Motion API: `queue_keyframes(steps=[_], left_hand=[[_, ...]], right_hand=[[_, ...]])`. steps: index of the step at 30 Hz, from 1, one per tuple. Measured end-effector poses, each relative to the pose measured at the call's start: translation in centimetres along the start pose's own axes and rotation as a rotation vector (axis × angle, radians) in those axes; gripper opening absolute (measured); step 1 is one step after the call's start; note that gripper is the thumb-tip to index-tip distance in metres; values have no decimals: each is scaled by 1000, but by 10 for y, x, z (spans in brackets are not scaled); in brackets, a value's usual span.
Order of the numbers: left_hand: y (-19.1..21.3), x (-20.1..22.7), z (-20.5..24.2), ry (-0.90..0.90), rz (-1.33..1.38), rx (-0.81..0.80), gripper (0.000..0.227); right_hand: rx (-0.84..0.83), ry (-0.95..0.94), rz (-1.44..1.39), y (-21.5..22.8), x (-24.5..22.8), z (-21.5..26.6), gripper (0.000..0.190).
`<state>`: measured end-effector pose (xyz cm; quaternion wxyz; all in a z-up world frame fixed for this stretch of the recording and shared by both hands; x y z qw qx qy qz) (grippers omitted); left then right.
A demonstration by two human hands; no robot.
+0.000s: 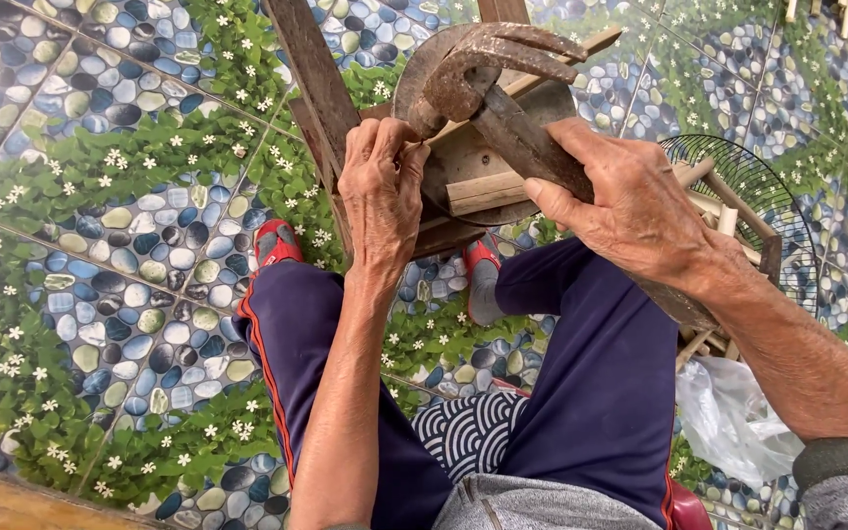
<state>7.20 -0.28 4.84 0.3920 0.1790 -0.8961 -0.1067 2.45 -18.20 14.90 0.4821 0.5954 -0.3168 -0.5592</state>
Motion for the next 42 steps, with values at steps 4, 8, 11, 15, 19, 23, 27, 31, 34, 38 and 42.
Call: queue_keyframes(steps=[4,8,11,15,19,23,27,31,34,38,42], left_hand=[[-2,-1,0,3,-8,-1,15],[-1,-2,1,32,11,4,15],[0,0,0,20,13,2,13],[-4,-2,4,-14,-31,-2,16],[-1,1,0,17,7,12,17],[0,2,0,16,-7,10,15],[-1,2,2,10,-7,-1,15],[2,3,-1,12,14,26,15],[0,1,1,18,15,21,14],[-1,2,-1,-6,-6,17,16],[1,1,1,36,18,41,13]], right_hand=[[-8,32,1,2,-1,-2,38],[63,3,11,7,5,2,38],[27,-14,-23,-3,7,-2,37],[-62,-61,48,-7,6,-2,35],[-24,-38,11,-3,4,2,45],[70,35,40,-10,9,3,38],[14,52,25,-13,10,-1,35],[152,70,41,5,-1,5,30],[175,97,54,2,1,4,27],[-43,1,63,-8,6,-2,33],[11,-99,-15,-1,17,4,35]])
Point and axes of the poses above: each hand's wrist, its own z-axis away from the middle knuckle, its own y-axis out of the back of the hand, x = y × z, the point moved 8 cm from there along -z, towards the middle knuckle, and after that the axes turned 8 degrees about -y, right-handed, at the moved point
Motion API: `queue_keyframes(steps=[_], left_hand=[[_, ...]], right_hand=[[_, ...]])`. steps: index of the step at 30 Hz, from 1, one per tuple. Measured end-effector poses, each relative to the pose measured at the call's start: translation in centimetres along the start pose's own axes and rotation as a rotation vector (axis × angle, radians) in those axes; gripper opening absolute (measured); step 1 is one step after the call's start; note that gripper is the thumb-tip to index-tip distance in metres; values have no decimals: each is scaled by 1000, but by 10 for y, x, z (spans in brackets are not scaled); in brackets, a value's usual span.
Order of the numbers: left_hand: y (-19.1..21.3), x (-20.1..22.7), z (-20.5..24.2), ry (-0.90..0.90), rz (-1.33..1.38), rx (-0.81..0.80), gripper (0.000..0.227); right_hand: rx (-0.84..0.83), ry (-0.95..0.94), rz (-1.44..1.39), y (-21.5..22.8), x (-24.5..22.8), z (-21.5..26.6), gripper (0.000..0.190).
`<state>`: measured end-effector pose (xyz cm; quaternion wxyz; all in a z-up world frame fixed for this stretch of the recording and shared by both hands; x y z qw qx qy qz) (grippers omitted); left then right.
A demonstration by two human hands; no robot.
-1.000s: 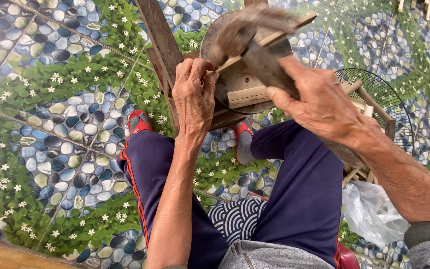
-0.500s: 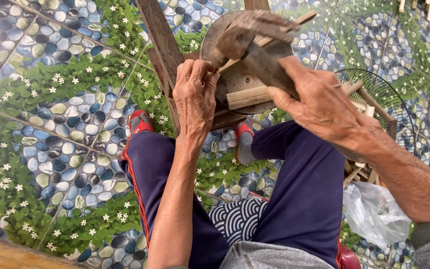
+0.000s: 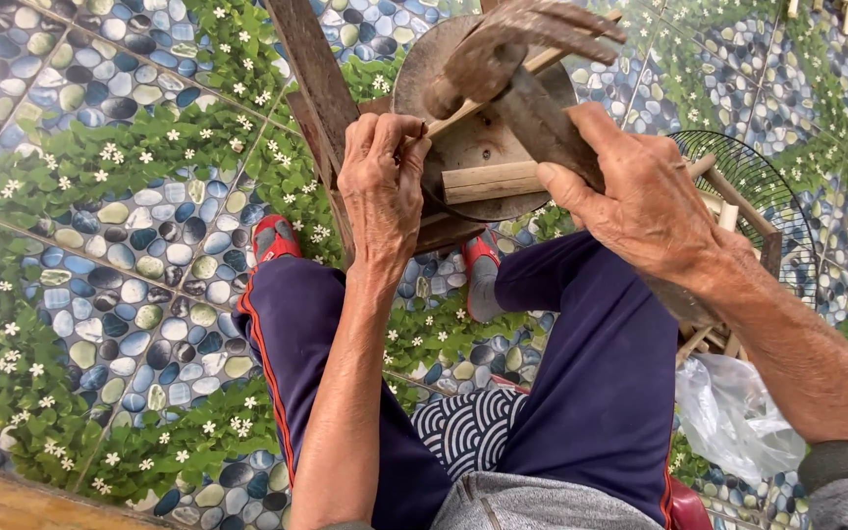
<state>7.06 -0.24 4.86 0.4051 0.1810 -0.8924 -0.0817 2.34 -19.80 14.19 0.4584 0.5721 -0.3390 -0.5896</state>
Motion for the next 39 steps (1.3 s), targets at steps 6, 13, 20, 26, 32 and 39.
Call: queue_keyframes(steps=[6,13,20,26,32,39], left_hand=[[-5,0,-2,-40,-11,-18,13],[-20,12,-8,-135,-74,-45,6],[-13,-5,-4,-10,-1,-12,13],[8,-28,-2,281,272,109,12],[12,-66,14,449,446,252,15],[28,-75,23,477,482,398,19]], right_hand=[[63,47,-258,4,10,5,32],[80,-112,-465,-3,40,31,20],[169,-158,-546,-34,92,19,37],[322,81,-216,-47,74,3,51],[294,75,-123,-49,58,-4,49],[182,217,87,-88,78,-20,43]])
Point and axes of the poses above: each hand's wrist, its own z-axis away from the middle knuckle, its own y-axis out of the back of the hand, x = y × z, the point moved 8 cm from there along -z, towards the middle knuckle, and after that the axes turned 8 degrees about -y, right-handed, at the moved point
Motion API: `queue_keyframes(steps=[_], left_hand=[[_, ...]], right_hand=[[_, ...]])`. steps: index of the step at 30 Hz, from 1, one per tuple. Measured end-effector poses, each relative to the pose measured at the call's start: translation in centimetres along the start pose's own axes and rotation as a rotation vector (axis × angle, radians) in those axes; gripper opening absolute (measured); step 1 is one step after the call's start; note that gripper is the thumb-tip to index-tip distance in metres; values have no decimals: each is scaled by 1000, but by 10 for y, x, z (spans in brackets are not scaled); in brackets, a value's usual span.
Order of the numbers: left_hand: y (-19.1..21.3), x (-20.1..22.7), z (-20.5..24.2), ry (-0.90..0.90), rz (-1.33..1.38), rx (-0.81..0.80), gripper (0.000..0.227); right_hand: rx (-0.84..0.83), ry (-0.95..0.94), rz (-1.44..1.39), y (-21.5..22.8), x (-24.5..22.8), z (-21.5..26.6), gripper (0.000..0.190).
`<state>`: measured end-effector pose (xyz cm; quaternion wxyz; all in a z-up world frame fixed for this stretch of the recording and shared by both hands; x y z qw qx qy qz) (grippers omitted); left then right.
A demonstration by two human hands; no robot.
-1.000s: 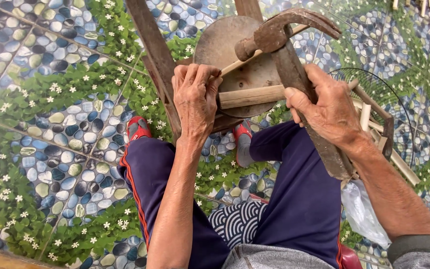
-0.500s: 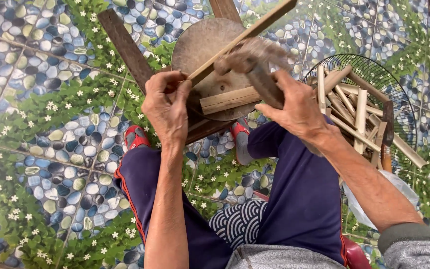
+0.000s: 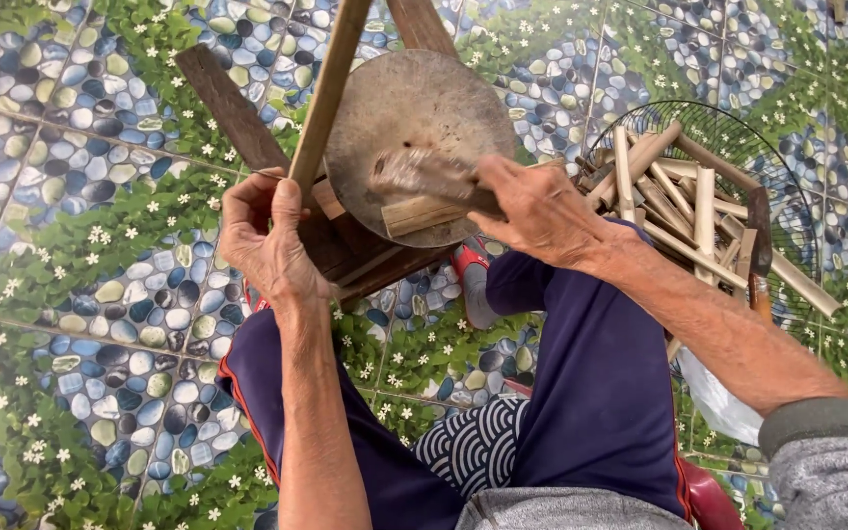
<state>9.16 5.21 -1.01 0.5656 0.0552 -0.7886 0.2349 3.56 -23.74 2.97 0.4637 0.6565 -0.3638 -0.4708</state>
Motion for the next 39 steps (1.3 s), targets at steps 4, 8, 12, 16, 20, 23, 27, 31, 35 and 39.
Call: queue_keyframes(steps=[4,8,12,16,20,23,27,31,35,39], left_hand=[[1,-1,-2,-2,23,-20,20],[-10,12,3,-42,-30,-120,18],[-35,41,16,-173,-116,-259,17],[-53,58,37,-289,-304,-311,14],[-67,59,49,-385,-486,-380,18],[-64,57,45,-313,-429,-365,13],[-47,40,31,-89,-17,-316,5],[-22,26,16,25,138,-228,12],[-1,32,6,-37,72,-103,22],[15,15,3,16,143,-9,24]], right_hand=[[-34,76,110,44,-51,-7,45],[25,122,271,50,-27,12,58],[198,-46,331,77,40,72,44],[221,-232,224,124,79,146,58],[297,-495,409,127,164,225,46],[291,-784,29,137,134,218,36],[294,-813,-809,106,95,180,20],[263,-765,-1137,76,73,104,22],[275,-642,-1199,49,53,32,44],[314,-456,-999,26,42,1,43]])
Point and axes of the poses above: each hand's wrist, its own z-axis away from the middle knuckle, its own y-axis out of the back of the hand, x = y × z, the point moved 8 cm from there along -z, towards the middle knuckle, and after that the axes turned 8 degrees about -y, right-handed, at the moved point
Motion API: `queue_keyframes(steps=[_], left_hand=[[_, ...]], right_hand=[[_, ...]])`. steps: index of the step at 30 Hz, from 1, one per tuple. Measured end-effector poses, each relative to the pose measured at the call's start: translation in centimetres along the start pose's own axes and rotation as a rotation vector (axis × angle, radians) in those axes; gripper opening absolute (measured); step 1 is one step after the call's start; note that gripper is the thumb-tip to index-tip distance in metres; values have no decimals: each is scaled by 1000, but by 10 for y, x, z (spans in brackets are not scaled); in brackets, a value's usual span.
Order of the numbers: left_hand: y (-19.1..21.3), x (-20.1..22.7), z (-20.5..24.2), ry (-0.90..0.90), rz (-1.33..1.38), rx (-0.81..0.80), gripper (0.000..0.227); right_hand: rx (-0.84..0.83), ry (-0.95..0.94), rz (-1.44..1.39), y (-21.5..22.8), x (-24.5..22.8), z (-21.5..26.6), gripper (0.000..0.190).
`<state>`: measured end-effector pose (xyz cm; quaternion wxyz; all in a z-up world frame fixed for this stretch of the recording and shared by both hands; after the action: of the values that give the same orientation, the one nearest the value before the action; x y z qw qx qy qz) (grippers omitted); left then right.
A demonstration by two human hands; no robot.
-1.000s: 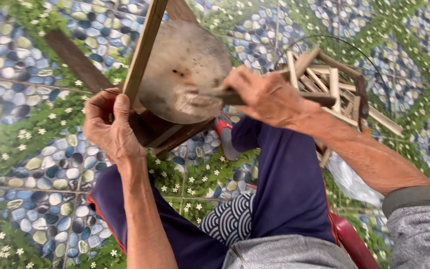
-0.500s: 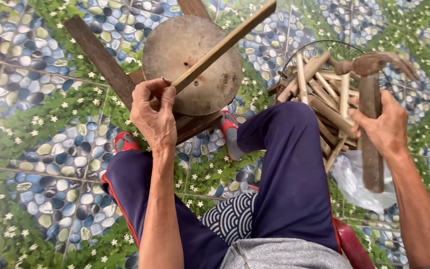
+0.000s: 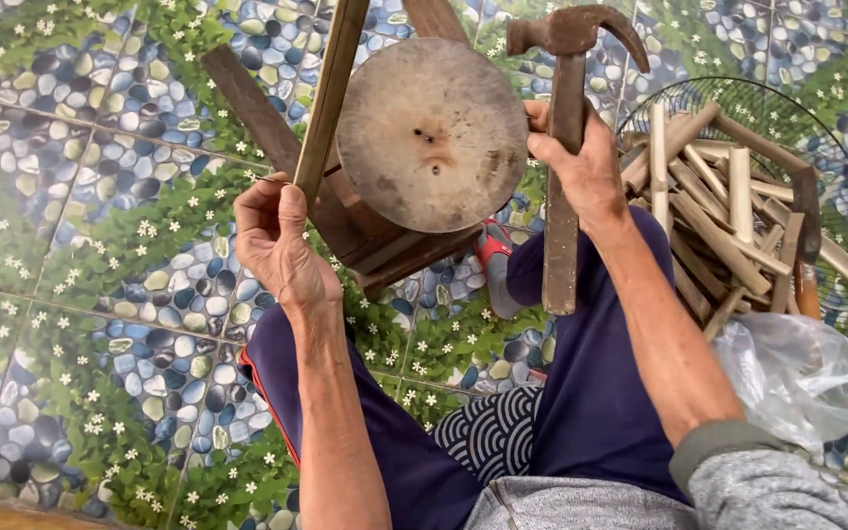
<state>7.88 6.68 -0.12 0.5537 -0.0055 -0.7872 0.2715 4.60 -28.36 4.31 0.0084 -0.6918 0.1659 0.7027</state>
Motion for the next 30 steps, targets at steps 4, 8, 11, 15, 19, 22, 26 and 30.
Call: queue_keyframes(steps=[4,8,11,15,19,22,26,30], left_hand=[[7,-3,1,-12,2,12,22],[23,-5,0,-54,7,147,18],[34,-16,-5,-70,17,238,16],[69,-59,-19,21,136,136,30],[33,-15,-5,112,-21,30,11],[32,-13,-2,186,-63,45,12],[45,-22,-6,151,-80,16,10],[57,-27,-10,140,-113,-27,14]], right_hand=[[-16,149,84,-6,-6,14,54],[39,106,-31,-12,1,18,44],[126,82,-79,-14,24,11,37],[72,99,2,-12,31,10,42],[85,176,-41,-15,29,20,38],[107,178,69,-26,32,25,42],[52,76,-16,-31,21,31,44],[41,39,-5,-35,22,34,43]])
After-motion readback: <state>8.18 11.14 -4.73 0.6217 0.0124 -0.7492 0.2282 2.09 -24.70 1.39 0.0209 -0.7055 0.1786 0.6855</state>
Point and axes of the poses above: each hand's wrist, its own z-axis away from the middle knuckle, its own y-axis out of the back of the hand, x = y × z, the point moved 8 cm from there along -z, towards the middle knuckle, and after that the axes turned 8 degrees about -y, right-handed, at the moved point
